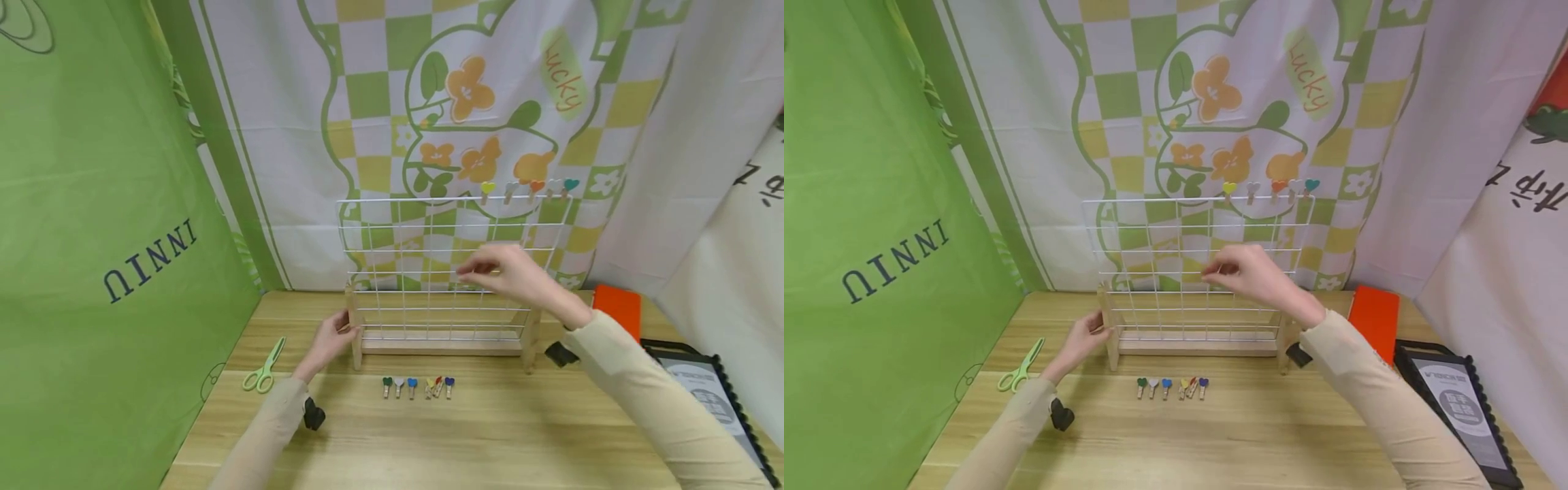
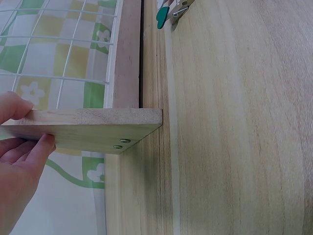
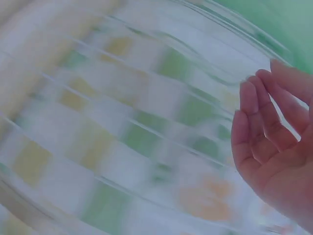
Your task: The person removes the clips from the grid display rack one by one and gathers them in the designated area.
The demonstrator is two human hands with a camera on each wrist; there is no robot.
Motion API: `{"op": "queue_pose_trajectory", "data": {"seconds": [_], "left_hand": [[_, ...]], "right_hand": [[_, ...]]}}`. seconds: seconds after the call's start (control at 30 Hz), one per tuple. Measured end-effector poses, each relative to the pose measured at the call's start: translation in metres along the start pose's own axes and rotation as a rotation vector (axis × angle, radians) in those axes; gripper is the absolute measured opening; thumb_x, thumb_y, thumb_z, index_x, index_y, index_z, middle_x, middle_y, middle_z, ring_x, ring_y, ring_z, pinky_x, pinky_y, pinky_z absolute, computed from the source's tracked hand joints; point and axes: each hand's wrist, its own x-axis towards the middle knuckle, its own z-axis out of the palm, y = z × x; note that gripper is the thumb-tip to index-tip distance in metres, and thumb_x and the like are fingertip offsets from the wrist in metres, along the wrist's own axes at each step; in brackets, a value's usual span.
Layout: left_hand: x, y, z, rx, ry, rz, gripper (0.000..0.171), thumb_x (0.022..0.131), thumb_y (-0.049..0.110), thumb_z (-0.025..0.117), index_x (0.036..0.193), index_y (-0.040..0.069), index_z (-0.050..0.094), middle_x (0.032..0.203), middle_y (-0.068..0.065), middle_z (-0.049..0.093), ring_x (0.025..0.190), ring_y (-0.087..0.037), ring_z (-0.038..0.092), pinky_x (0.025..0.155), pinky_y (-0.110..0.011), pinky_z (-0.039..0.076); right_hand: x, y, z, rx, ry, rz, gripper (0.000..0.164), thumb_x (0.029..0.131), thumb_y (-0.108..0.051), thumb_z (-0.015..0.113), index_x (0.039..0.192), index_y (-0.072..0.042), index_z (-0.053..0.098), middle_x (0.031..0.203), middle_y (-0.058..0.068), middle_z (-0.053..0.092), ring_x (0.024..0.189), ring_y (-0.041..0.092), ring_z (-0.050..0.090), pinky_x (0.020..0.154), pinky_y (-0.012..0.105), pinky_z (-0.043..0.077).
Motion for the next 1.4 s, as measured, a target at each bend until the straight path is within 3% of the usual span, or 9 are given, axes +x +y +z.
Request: {"op": "queue_pose_trajectory", "data": {"seconds": [0.13,0.23,0.33,0.43,0.57,0.7,0.9,1.2,1.4], "left_hand": [[0.001,-0.001,0.0,-0.005,-0.002,0.002,0.053,0.092,-0.007,0.06,0.141,-0.015,0.043,0.137,-0.038,0.051,0.128,-0.048,0.053,0.107,-0.049,0.051],[0.0,0.0,-0.001,-0.013,-0.005,-0.009,0.054,0.092,-0.006,0.061,0.141,-0.014,0.043,0.139,-0.037,0.05,0.129,-0.048,0.053,0.108,-0.05,0.05],[-0.001,0.002,-0.001,-0.006,-0.004,-0.008,0.054,0.092,-0.006,0.062,0.141,-0.014,0.043,0.138,-0.037,0.051,0.129,-0.048,0.053,0.107,-0.05,0.05],[-0.002,0.002,-0.001,-0.009,-0.005,-0.001,0.052,0.092,-0.006,0.061,0.14,-0.015,0.043,0.137,-0.038,0.051,0.129,-0.048,0.052,0.107,-0.052,0.05],[-0.002,0.0,-0.001,-0.007,-0.007,0.001,0.052,0.092,-0.005,0.061,0.14,-0.015,0.044,0.136,-0.038,0.052,0.129,-0.048,0.053,0.107,-0.051,0.05],[-0.002,0.001,-0.002,0.005,-0.015,-0.004,0.052,0.093,-0.004,0.061,0.141,-0.014,0.044,0.138,-0.036,0.052,0.13,-0.046,0.053,0.107,-0.048,0.051],[-0.001,0.001,-0.002,0.002,-0.028,0.001,0.053,0.093,-0.003,0.06,0.142,-0.015,0.042,0.138,-0.037,0.051,0.131,-0.047,0.052,0.108,-0.047,0.051],[-0.001,0.001,-0.001,-0.007,-0.024,0.002,0.053,0.093,-0.003,0.061,0.141,-0.015,0.042,0.137,-0.038,0.051,0.13,-0.048,0.052,0.108,-0.051,0.049],[-0.001,0.001,-0.001,-0.012,-0.02,-0.021,0.053,0.093,-0.003,0.061,0.142,-0.014,0.042,0.139,-0.037,0.051,0.131,-0.048,0.051,0.109,-0.052,0.048]], "right_hand": [[0.022,-0.019,-0.051,-0.075,0.165,-0.096,0.013,0.084,-0.004,0.076,0.097,-0.007,0.077,0.09,0.002,0.075,0.077,-0.002,0.062,0.072,0.011,0.056],[0.038,-0.025,-0.081,-0.122,0.251,-0.116,0.013,0.085,-0.004,0.076,0.098,-0.005,0.077,0.088,0.004,0.075,0.077,-0.009,0.057,0.072,0.007,0.053],[0.051,-0.025,-0.103,-0.181,0.273,-0.082,0.012,0.087,-0.006,0.075,0.099,-0.005,0.077,0.09,0.006,0.074,0.077,-0.014,0.053,0.073,0.005,0.05],[0.059,-0.021,-0.115,-0.233,0.207,0.001,0.013,0.09,-0.013,0.073,0.101,-0.007,0.077,0.094,0.005,0.075,0.078,-0.011,0.054,0.073,0.004,0.049],[0.066,-0.015,-0.12,-0.246,0.058,0.11,0.017,0.093,-0.024,0.07,0.103,-0.012,0.077,0.1,0.005,0.075,0.078,0.003,0.063,0.067,0.008,0.051],[0.07,-0.011,-0.118,-0.246,-0.003,0.133,0.015,0.093,-0.024,0.07,0.1,-0.013,0.078,0.098,0.006,0.076,0.073,0.009,0.066,0.061,0.012,0.051],[0.072,-0.008,-0.114,-0.289,0.037,0.092,0.009,0.091,-0.017,0.073,0.093,-0.011,0.079,0.09,0.005,0.076,0.067,0.009,0.063,0.058,0.013,0.049],[0.072,-0.007,-0.108,-0.329,0.146,-0.045,0.005,0.087,-0.008,0.075,0.085,-0.006,0.078,0.081,0.006,0.074,0.066,0.009,0.06,0.062,0.011,0.046],[0.069,-0.013,-0.111,-0.309,0.224,-0.037,0.004,0.087,-0.01,0.076,0.084,-0.008,0.079,0.08,0.005,0.074,0.069,0.001,0.056,0.071,0.005,0.044]]}}
